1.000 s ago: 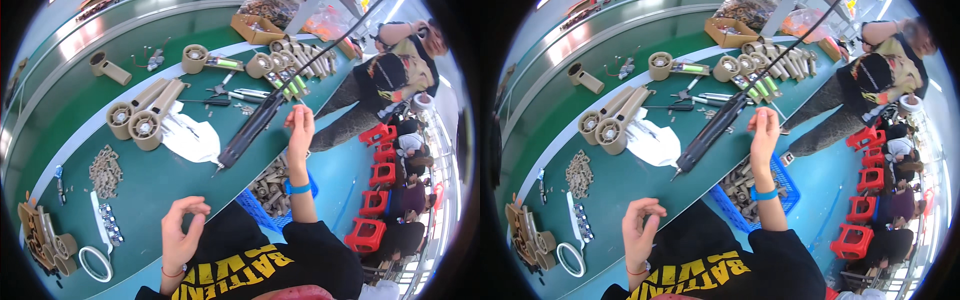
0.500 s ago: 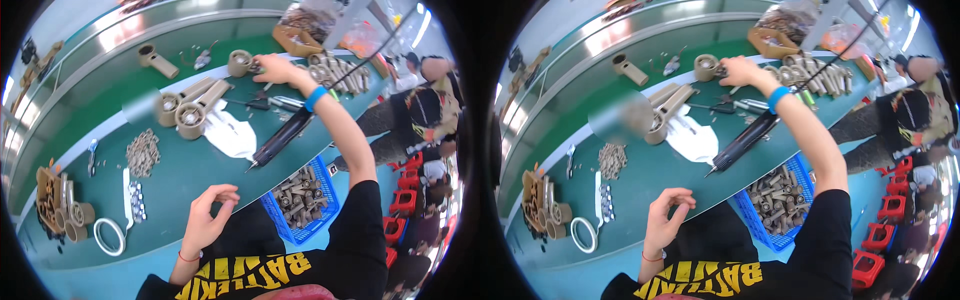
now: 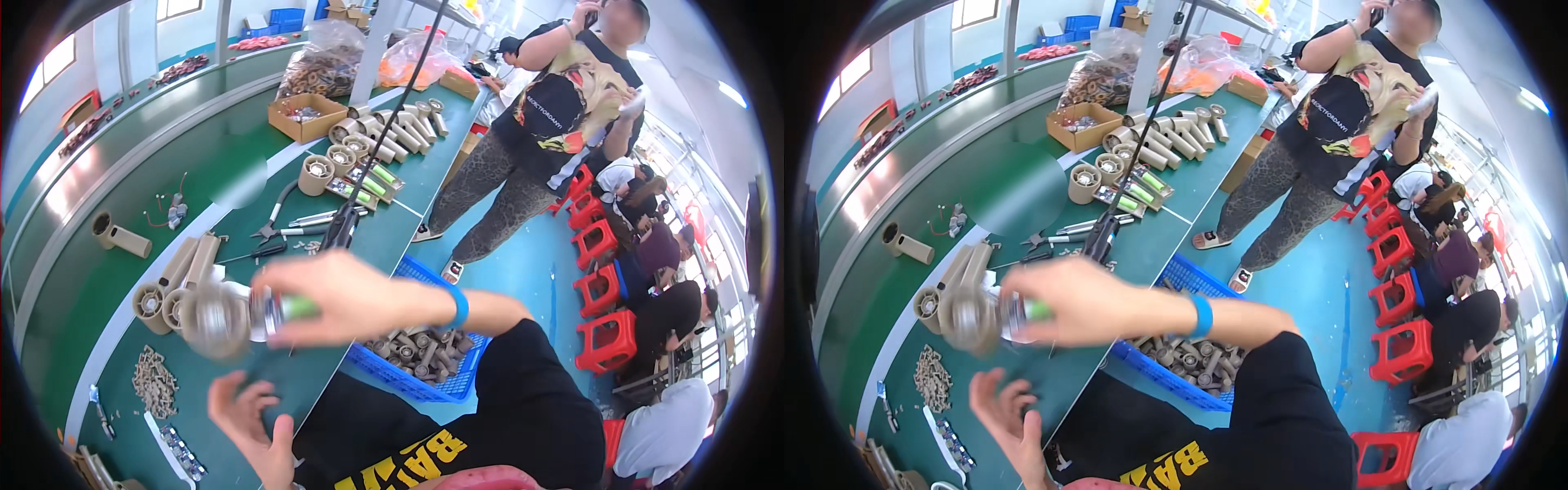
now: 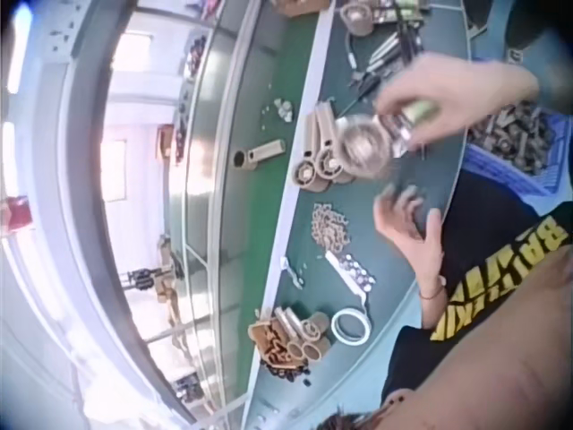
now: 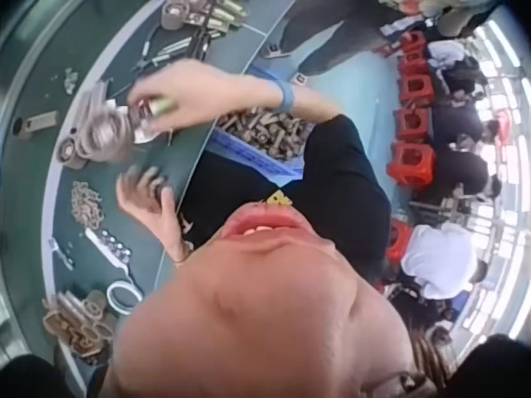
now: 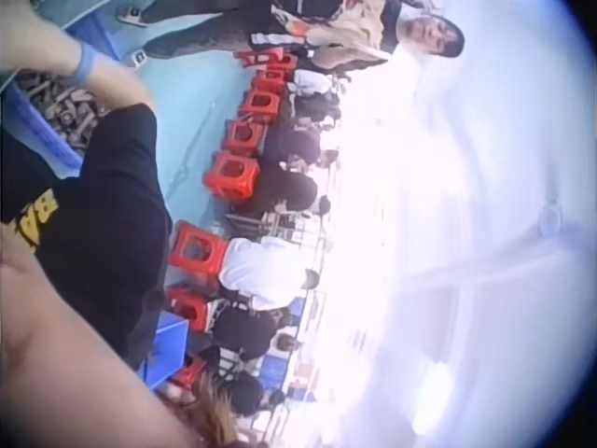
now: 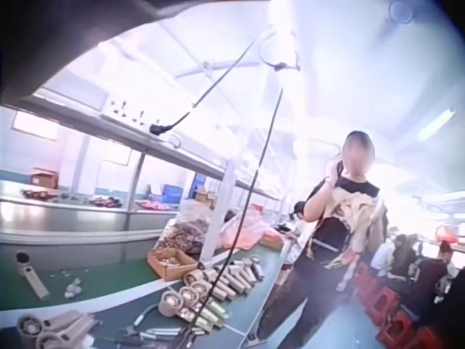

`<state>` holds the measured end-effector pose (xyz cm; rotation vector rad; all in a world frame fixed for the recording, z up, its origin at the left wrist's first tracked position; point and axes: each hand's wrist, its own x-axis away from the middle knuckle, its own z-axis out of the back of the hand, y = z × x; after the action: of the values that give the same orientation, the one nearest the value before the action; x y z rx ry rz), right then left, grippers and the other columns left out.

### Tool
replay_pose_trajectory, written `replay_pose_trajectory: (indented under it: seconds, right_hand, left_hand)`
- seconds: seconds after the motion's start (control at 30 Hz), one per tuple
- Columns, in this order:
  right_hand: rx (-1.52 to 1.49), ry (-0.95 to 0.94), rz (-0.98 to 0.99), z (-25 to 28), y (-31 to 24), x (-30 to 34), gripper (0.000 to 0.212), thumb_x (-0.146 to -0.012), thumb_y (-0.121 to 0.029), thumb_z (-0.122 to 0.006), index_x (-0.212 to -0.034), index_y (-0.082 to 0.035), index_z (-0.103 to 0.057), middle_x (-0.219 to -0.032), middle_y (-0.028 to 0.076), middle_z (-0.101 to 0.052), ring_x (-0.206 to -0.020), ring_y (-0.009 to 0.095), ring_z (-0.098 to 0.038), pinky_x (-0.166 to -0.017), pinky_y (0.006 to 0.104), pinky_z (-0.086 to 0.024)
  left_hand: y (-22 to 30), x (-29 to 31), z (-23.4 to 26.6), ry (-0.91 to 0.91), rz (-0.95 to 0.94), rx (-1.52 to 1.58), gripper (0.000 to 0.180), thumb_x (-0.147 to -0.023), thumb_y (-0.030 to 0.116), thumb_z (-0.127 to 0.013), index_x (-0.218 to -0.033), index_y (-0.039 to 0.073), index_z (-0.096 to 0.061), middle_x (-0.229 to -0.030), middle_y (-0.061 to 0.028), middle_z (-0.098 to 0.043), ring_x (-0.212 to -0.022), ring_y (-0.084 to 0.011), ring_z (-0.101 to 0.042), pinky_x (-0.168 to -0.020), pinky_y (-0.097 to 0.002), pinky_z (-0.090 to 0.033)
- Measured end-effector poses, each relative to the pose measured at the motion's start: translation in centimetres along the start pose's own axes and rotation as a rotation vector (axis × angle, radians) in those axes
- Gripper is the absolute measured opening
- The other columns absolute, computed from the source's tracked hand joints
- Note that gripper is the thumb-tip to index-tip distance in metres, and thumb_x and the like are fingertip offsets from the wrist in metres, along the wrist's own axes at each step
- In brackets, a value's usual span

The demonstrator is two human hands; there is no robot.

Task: Assembling the motor and housing for small portable handheld fans at a factory workbench.

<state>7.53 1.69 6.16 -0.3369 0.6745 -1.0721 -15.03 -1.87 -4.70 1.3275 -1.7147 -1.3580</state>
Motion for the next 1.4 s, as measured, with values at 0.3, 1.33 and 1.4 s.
replay_pose_trajectory:
  seconds: [0.3, 1.33, 1.4]
  right_hand:
    - [-0.146, -0.300, 0.113, -4.2, 0.1, 5.2, 0.042, -0.083, -0.030, -0.071, -0.116, -0.007, -0.060, -0.097, 0.010, -0.064, -0.087, 0.028, -0.064, -0.069, 0.0368, -0.052]
    - [-0.024, 1.290, -0.527, 30.2, 6.3, 24.9, 0.027, -0.095, -0.018, -0.054, -0.118, -0.003, -0.057, -0.084, 0.001, -0.060, -0.075, 0.010, -0.056, -0.064, 0.0237, -0.045]
    - [-0.066, 0.912, -0.595, 16.4, 3.9, 17.6, 0.032, -0.097, -0.025, -0.050, -0.116, 0.000, -0.057, -0.090, 0.001, -0.061, -0.082, 0.009, -0.056, -0.071, 0.0249, -0.044]
  left_hand:
    - [0.4, 0.5, 0.5, 0.085, -0.011, -0.265, 0.087, -0.057, 0.000, -0.080, -0.133, 0.003, -0.037, -0.113, -0.0122, -0.053, -0.105, -0.0224, -0.056, -0.094, -0.0342, -0.046]
    - [-0.2, 0.4, 0.2, 0.036, 0.036, -0.278, 0.085, -0.055, -0.004, -0.075, -0.131, 0.001, -0.038, -0.116, -0.0146, -0.052, -0.112, -0.0281, -0.054, -0.098, -0.0388, -0.046]
    - [0.1, 0.8, 0.6, 0.116, 0.055, -0.335, 0.087, -0.054, -0.004, -0.076, -0.132, 0.001, -0.038, -0.116, -0.0144, -0.052, -0.111, -0.0279, -0.054, -0.097, -0.0385, -0.046]
